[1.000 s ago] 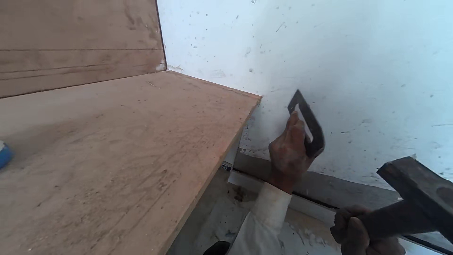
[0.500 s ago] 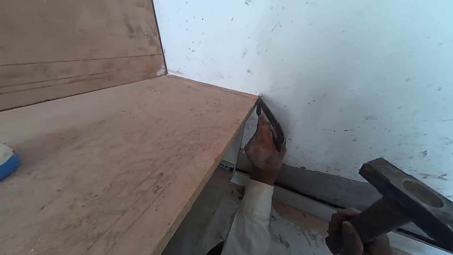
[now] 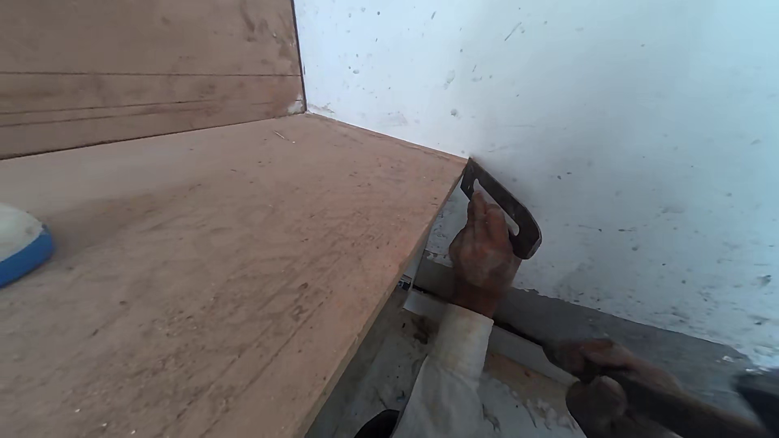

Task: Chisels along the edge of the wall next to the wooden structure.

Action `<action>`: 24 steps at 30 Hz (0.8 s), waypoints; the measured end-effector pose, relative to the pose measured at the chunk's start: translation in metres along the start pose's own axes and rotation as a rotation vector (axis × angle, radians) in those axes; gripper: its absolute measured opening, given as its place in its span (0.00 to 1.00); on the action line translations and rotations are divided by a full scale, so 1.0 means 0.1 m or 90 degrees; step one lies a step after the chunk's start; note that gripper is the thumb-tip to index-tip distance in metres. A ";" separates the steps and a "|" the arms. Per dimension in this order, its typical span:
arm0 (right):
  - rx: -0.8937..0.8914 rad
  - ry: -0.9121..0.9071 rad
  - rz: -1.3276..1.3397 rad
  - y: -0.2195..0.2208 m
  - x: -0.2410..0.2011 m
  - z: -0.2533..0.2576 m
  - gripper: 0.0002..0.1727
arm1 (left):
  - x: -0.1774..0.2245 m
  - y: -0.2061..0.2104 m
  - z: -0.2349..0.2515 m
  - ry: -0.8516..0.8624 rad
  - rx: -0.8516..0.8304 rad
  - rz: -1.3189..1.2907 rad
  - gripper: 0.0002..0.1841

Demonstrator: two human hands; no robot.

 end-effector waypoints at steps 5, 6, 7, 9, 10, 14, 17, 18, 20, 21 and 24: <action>-0.044 -0.002 -0.382 0.15 0.19 0.05 0.26 | 0.18 -0.31 0.24 -0.050 -0.087 -0.062 0.20; -0.040 -0.006 -0.384 0.13 0.18 0.06 0.26 | 0.15 -0.32 0.24 -0.046 -0.099 -0.067 0.20; -0.035 -0.013 -0.360 0.10 0.17 0.06 0.26 | 0.13 -0.33 0.24 -0.044 -0.101 -0.071 0.20; -0.023 -0.018 -0.251 0.01 0.16 0.02 0.25 | 0.11 -0.31 0.23 -0.030 -0.063 -0.082 0.16; -0.020 -0.024 -0.192 -0.03 0.18 -0.03 0.22 | 0.09 -0.30 0.23 -0.022 -0.047 -0.087 0.14; -0.068 -0.063 -0.274 0.06 0.07 0.01 0.22 | 0.00 -0.33 0.20 -0.016 -0.039 -0.059 0.17; -0.101 -0.088 -0.355 0.10 0.03 0.18 0.25 | -0.01 -0.42 0.18 -0.082 -0.145 -0.059 0.20; -0.108 -0.097 -0.355 0.07 0.02 0.21 0.24 | -0.01 -0.44 0.18 -0.117 -0.183 -0.062 0.22; -0.097 -0.123 -0.349 0.00 -0.04 0.26 0.22 | -0.02 -0.41 0.22 -0.120 -0.142 -0.063 0.19; -0.084 -0.138 -0.340 -0.03 -0.08 0.28 0.22 | -0.04 -0.39 0.22 -0.106 -0.108 -0.074 0.17; -0.060 -0.184 -0.301 -0.07 -0.15 0.31 0.19 | -0.09 -0.36 0.22 -0.043 -0.040 -0.094 0.15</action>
Point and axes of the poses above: each hand's wrist, its own z-axis towards the middle knuckle, its own y-axis out of the palm, x = y × z, the point moved 4 cm from there along z, towards the middle knuckle
